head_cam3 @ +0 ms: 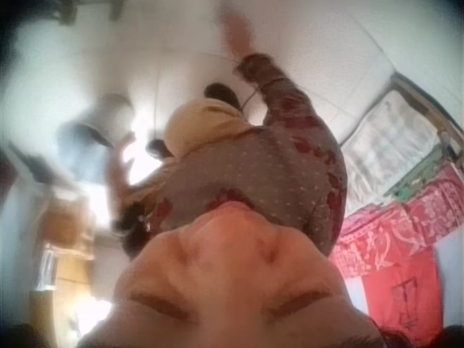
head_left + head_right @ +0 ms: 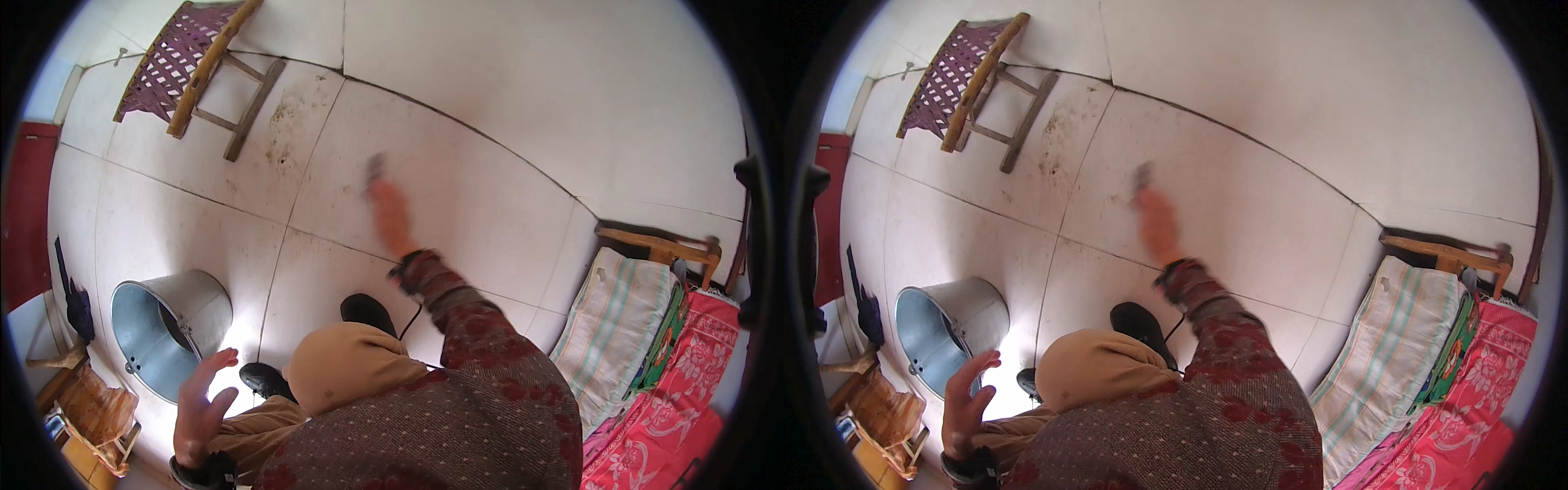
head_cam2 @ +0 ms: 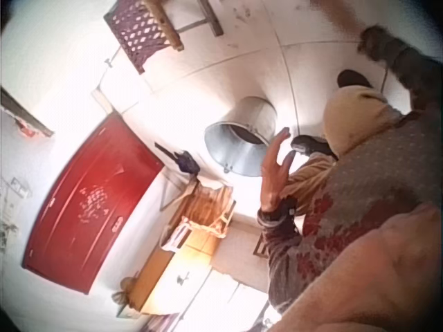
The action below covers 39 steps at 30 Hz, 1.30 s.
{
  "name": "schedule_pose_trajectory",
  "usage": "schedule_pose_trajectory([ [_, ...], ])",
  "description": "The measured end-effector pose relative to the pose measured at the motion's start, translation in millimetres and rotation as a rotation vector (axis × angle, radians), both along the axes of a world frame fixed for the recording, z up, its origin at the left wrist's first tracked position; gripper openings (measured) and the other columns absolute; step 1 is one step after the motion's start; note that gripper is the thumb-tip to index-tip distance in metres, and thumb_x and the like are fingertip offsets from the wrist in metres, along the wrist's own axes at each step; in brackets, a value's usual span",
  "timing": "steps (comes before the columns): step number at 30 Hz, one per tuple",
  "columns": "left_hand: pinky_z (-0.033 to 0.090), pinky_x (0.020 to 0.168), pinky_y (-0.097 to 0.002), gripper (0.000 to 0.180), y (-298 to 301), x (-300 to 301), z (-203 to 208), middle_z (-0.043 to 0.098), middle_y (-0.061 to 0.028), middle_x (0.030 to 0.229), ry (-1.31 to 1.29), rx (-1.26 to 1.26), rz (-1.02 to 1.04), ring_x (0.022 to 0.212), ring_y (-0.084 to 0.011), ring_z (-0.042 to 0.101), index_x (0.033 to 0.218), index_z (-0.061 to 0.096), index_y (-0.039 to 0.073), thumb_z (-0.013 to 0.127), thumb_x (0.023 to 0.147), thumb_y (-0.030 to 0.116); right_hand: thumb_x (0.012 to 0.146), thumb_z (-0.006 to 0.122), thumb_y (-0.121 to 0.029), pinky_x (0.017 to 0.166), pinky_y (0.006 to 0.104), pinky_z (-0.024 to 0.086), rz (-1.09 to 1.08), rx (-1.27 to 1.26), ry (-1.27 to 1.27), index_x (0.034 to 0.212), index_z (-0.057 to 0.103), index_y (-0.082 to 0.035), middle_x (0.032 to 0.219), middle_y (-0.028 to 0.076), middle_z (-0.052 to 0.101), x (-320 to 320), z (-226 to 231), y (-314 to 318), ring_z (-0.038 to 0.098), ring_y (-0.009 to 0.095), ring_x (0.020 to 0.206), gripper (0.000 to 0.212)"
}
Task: The person wrings a cloth in a bucket of water, then wipes the tiled floor with the cloth. They move a small stool and a dark cloth on the floor, then continue wiping different areas of the floor.
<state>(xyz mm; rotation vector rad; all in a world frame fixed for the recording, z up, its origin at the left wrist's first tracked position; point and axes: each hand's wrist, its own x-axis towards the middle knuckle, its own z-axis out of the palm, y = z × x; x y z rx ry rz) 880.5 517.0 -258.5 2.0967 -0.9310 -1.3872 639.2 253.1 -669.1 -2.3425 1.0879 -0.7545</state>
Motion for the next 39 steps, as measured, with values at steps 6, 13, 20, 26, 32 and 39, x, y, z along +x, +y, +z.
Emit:
schedule_pose_trajectory([
  [6, 0.045, 0.091, -0.0355, 0.049, -8.7, 2.8, -22.9, 0.061, -0.018, 0.114, -0.171, -0.084, -0.179, 0.104, -0.0334, 0.06, 0.125, 0.052, 0.001, 0.064, 0.078, 0.004, 0.083, 0.045, 0.002, 0.1, 0.0405, 0.04, 0.697, 0.304, -0.156, 0.117, 0.059, -0.007, 0.126, 0.01, 0.056, 87.8, 25.3, 81.2, 0.051, 0.029, 0.116, 0.038],
  [13, 0.046, 0.09, -0.0354, 0.048, -4.9, 16.1, -35.5, 0.061, -0.0186, 0.114, -0.202, -0.023, -0.147, 0.105, -0.0314, 0.06, 0.123, 0.053, 0.0, 0.065, 0.076, 0.003, 0.091, 0.047, -0.011, 0.093, 0.0325, 0.044, -0.49, 0.59, -0.545, 0.126, 0.056, -0.002, 0.122, 0.009, 0.06, -157.5, 28.6, -93.4, 0.055, 0.02, 0.11, 0.038],
  [20, 0.047, 0.09, -0.0351, 0.048, 2.7, 18.3, -48.7, 0.06, -0.0188, 0.117, -0.213, 0.033, -0.152, 0.106, -0.0324, 0.06, 0.123, 0.054, 0.001, 0.066, 0.076, 0.003, 0.08, 0.047, 0.002, 0.095, 0.046, 0.036, -0.57, -0.173, 0.113, 0.107, 0.061, -0.003, 0.112, 0.018, 0.06, -138.3, -17.7, -179.1, 0.051, 0.037, 0.108, 0.03],
  [26, 0.046, 0.092, -0.0376, 0.049, -17.7, 17.2, -40.9, 0.059, -0.0188, 0.12, -0.252, -0.042, -0.239, 0.108, -0.0345, 0.058, 0.124, 0.054, 0.002, 0.068, 0.078, 0.007, 0.084, 0.043, -0.004, 0.091, 0.044, 0.04, 0.247, 0.047, -0.221, 0.098, 0.059, -0.004, 0.104, 0.013, 0.06, 136.6, 1.7, -22.2, 0.054, 0.033, 0.103, 0.022],
  [32, 0.046, 0.092, -0.0398, 0.052, -28.4, 14.0, -34.0, 0.057, -0.0187, 0.124, -0.285, -0.148, -0.304, 0.109, -0.0376, 0.056, 0.127, 0.052, 0.004, 0.07, 0.078, 0.009, 0.08, 0.055, -0.001, 0.1, 0.0405, 0.039, 0.786, 0.499, -0.239, 0.116, 0.062, -0.009, 0.126, 0.011, 0.056, 178.1, 19.4, 93.1, 0.052, 0.03, 0.114, 0.038],
  [39, 0.047, 0.09, -0.038, 0.049, -8.8, 28.2, -36.8, 0.058, -0.0192, 0.122, -0.265, -0.078, -0.221, 0.108, -0.036, 0.058, 0.122, 0.054, 0.002, 0.069, 0.075, 0.002, 0.096, 0.048, -0.021, 0.09, 0.0343, 0.047, -0.394, 0.496, -0.505, 0.119, 0.059, 0.0, 0.113, 0.012, 0.063, -102.1, 12.4, -106.6, 0.059, 0.022, 0.1, 0.033],
])
